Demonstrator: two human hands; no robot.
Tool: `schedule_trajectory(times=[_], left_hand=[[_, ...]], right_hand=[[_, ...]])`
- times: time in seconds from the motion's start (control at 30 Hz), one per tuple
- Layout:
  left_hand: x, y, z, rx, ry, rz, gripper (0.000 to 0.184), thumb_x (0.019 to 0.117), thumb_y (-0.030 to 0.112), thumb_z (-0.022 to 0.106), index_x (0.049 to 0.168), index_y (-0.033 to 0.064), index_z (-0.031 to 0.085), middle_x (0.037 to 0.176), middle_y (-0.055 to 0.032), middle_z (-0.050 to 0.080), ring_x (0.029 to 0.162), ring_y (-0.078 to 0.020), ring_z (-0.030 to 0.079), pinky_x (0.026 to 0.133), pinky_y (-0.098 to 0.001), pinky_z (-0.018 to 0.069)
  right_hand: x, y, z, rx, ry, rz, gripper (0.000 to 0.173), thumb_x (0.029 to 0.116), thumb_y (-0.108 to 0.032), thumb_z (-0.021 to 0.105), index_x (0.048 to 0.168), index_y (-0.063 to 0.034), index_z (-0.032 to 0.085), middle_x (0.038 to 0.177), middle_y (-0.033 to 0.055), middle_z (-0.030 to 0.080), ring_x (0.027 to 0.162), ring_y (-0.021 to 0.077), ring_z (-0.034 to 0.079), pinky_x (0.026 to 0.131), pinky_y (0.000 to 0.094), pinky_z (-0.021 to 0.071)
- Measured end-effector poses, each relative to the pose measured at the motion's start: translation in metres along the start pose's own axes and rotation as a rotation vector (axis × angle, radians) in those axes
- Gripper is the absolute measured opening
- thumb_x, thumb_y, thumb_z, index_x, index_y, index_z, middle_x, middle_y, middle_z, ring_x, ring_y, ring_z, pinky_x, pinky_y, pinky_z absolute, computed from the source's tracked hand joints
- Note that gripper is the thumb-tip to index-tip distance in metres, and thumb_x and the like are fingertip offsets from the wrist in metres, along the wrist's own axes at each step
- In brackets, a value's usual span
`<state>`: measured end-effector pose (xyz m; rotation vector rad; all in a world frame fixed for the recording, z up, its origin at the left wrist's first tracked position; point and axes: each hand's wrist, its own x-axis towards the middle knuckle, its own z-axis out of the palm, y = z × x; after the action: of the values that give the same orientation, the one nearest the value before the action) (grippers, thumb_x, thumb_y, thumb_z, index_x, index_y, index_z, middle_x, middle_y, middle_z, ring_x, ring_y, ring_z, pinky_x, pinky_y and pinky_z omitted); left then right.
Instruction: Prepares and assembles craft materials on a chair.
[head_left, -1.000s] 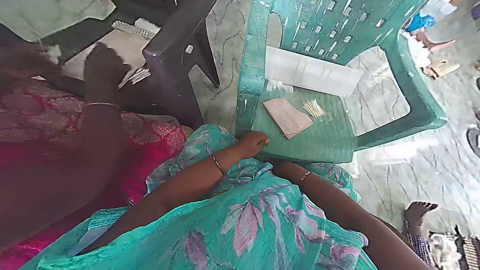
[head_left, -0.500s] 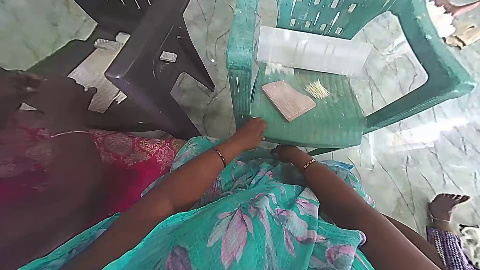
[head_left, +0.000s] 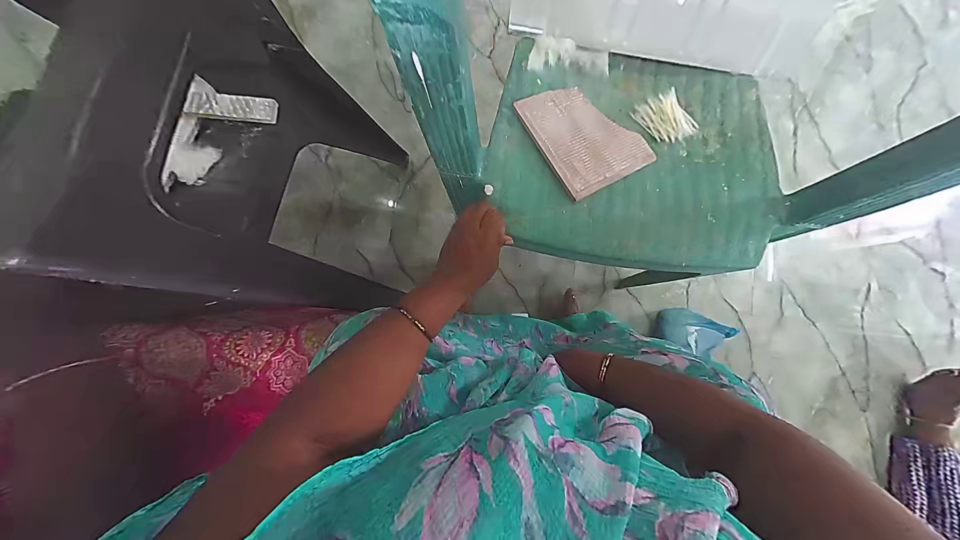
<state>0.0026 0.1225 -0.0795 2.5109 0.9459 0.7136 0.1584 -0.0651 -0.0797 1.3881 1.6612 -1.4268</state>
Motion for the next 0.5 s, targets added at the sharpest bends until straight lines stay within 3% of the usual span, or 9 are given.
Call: schedule_trajectory(times=[0.07,0.13,0.2,0.27,0.3,0.37,0.43,0.5], left_hand=[[0.001,-0.009,0.006,0.018,0.083,0.026,0.021,0.0960,0.010,0.067,0.089,-0.0089,0.059,0.098,-0.0282,0.063,0.096,-0.0430,0.066,0.085,-0.0490,0.0565],[0.001,-0.016,0.008,0.001,0.124,0.048,0.021,0.0963,0.010,0.067,0.089,-0.0066,0.058,0.096,-0.0268,0.063,0.094,-0.0412,0.066,0.085,-0.0462,0.0556],[0.002,-0.020,0.009,-0.028,0.137,0.069,0.021,0.0958,0.011,0.068,0.089,-0.0058,0.057,0.094,-0.0254,0.062,0.093,-0.0391,0.065,0.086,-0.0432,0.0544],[0.003,-0.022,0.006,-0.067,0.122,0.070,0.023,0.0949,0.013,0.069,0.088,-0.0052,0.057,0.093,-0.0245,0.062,0.091,-0.0369,0.064,0.085,-0.0413,0.0533],[0.003,-0.024,0.005,-0.092,0.111,0.067,0.023,0.0943,0.015,0.069,0.088,-0.0040,0.056,0.092,-0.0229,0.061,0.089,-0.0339,0.062,0.083,-0.0385,0.0522],[0.005,-0.027,0.004,-0.166,0.085,0.047,0.025,0.0935,0.019,0.068,0.086,-0.0007,0.054,0.087,-0.0174,0.056,0.083,-0.0257,0.055,0.075,-0.0321,0.0471],[0.008,-0.028,0.002,-0.236,0.067,0.022,0.026,0.0946,0.022,0.065,0.084,0.0022,0.052,0.083,-0.0124,0.053,0.080,-0.0195,0.051,0.072,-0.0275,0.0428],[0.011,-0.030,0.001,-0.277,0.071,0.015,0.026,0.0951,0.023,0.062,0.081,0.0050,0.049,0.080,-0.0083,0.049,0.075,-0.0151,0.048,0.068,-0.0242,0.0408]], right_hand=[[0.017,0.018,0.003,0.109,0.051,-0.083,0.035,0.1049,-0.007,0.051,0.137,0.0061,0.056,0.135,0.0289,0.060,0.129,0.0443,0.057,0.109,0.0612,0.0420],[0.051,0.033,-0.001,0.285,0.028,-0.215,0.037,0.1061,-0.011,0.051,0.142,-0.0025,0.058,0.140,0.0225,0.060,0.133,0.0358,0.056,0.114,0.0546,0.0397],[0.111,0.045,-0.009,0.253,-0.072,-0.391,0.031,0.1062,-0.012,0.051,0.127,0.0064,0.063,0.125,0.0275,0.064,0.118,0.0380,0.061,0.103,0.0554,0.0434],[0.151,0.058,-0.014,0.106,-0.077,-0.293,0.028,0.1058,-0.014,0.052,0.117,0.0088,0.065,0.111,0.0291,0.065,0.102,0.0416,0.062,0.089,0.0594,0.0462],[0.166,0.064,-0.016,0.025,-0.060,-0.179,0.029,0.1039,-0.013,0.054,0.117,0.0100,0.065,0.116,0.0322,0.065,0.110,0.0482,0.062,0.092,0.0660,0.0457],[0.187,0.079,-0.017,-0.029,-0.003,0.034,0.028,0.0972,-0.008,0.058,0.120,0.0067,0.063,0.126,0.0308,0.062,0.120,0.0504,0.059,0.092,0.0703,0.0472],[0.205,0.094,-0.021,-0.057,0.052,0.096,0.036,0.0930,-0.001,0.060,0.129,0.0014,0.061,0.131,0.0284,0.059,0.122,0.0497,0.057,0.090,0.0692,0.0495],[0.224,0.106,-0.022,-0.075,0.110,0.065,0.043,0.0941,0.003,0.055,0.137,-0.0019,0.057,0.133,0.0306,0.057,0.120,0.0523,0.058,0.088,0.0696,0.0505]])
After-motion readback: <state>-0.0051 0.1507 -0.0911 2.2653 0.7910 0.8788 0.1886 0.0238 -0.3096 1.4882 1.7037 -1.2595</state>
